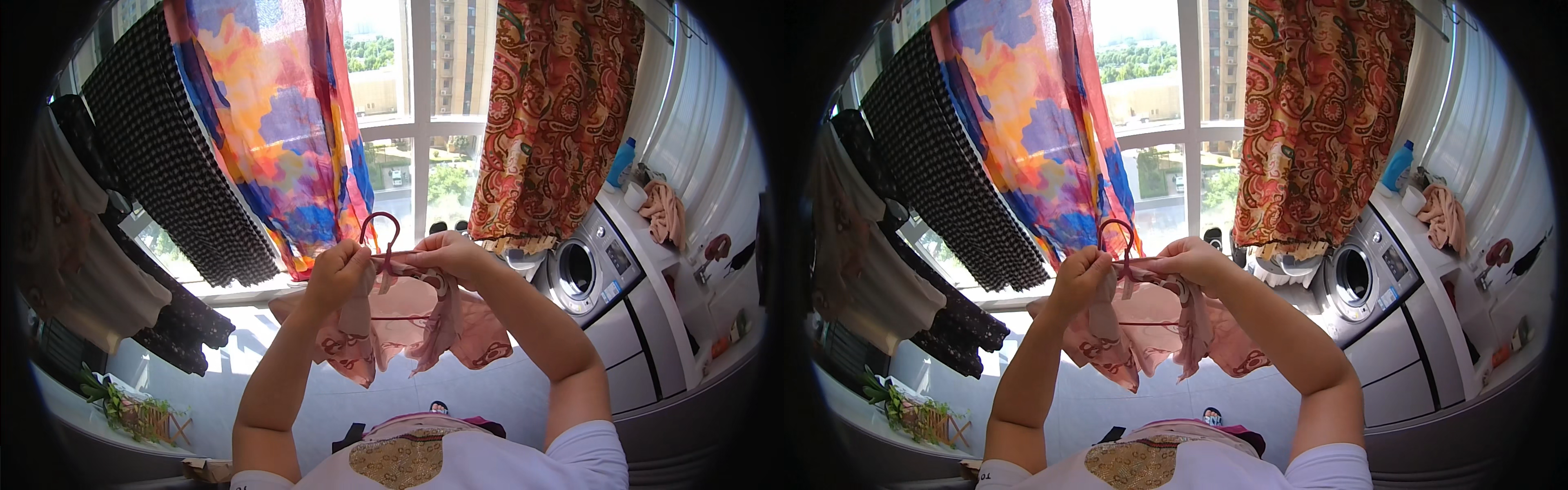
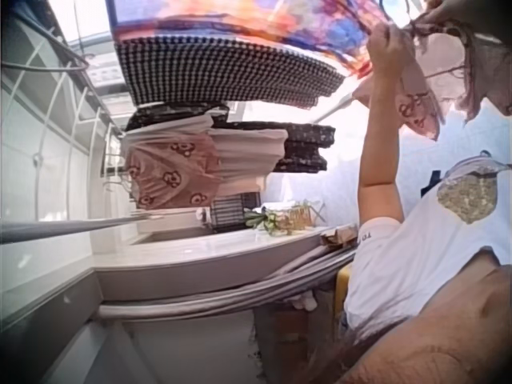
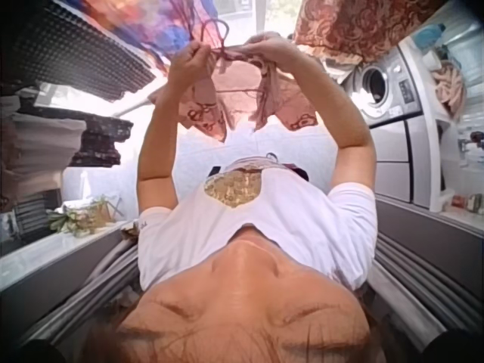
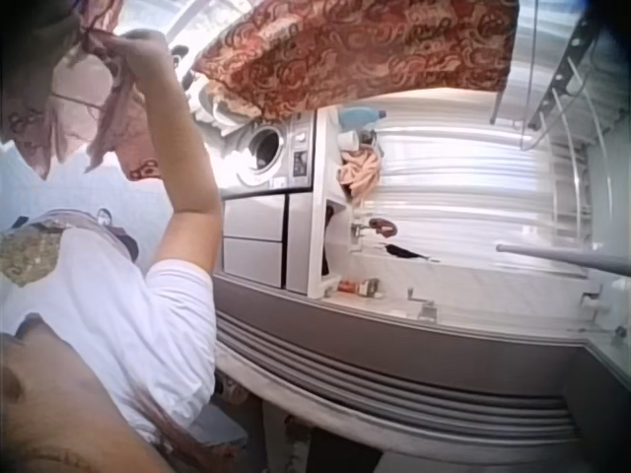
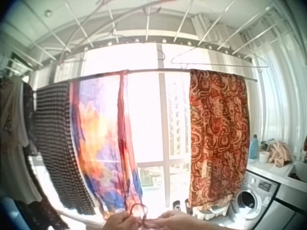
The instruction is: The person removes several items of clothing from a washing machine and hangs them on hangers on a laundry rack.
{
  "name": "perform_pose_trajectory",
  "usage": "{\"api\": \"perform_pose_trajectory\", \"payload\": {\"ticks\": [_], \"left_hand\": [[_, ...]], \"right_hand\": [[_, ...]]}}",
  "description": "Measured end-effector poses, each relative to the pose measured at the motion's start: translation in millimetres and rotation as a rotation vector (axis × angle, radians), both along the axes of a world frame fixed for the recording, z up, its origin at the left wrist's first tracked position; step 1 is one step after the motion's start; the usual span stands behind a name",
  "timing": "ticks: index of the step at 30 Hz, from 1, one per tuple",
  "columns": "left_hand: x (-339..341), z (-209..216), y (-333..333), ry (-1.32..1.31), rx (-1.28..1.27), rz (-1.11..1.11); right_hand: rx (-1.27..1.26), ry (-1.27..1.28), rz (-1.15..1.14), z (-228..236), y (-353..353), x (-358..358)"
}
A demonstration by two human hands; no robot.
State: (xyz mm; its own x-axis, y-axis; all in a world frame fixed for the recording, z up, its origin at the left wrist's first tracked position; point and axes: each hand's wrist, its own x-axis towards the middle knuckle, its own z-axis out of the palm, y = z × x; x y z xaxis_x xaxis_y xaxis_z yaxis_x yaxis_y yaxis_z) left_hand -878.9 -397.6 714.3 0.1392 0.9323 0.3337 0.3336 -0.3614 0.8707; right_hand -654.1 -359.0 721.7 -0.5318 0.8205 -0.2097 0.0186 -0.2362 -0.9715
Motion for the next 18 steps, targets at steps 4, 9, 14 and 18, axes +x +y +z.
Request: {"api": "perform_pose_trajectory", "payload": {"ticks": [4,9,14,18], "left_hand": [[1,-1,-3,-0.022,-0.092,-0.028],[-1,-8,-6,-0.095,-0.177,-0.102],[-3,3,-8,-0.112,-0.172,-0.136],[-4,-1,-3,-0.157,-0.182,-0.158]], "right_hand": [[0.117,-0.14,0.065,9,-4,6],[-0.21,0.221,0.072,2,-9,14],[0.242,-0.074,-0.04,-19,-8,14],[0.306,-0.178,-0.088,2,-12,-2]]}}
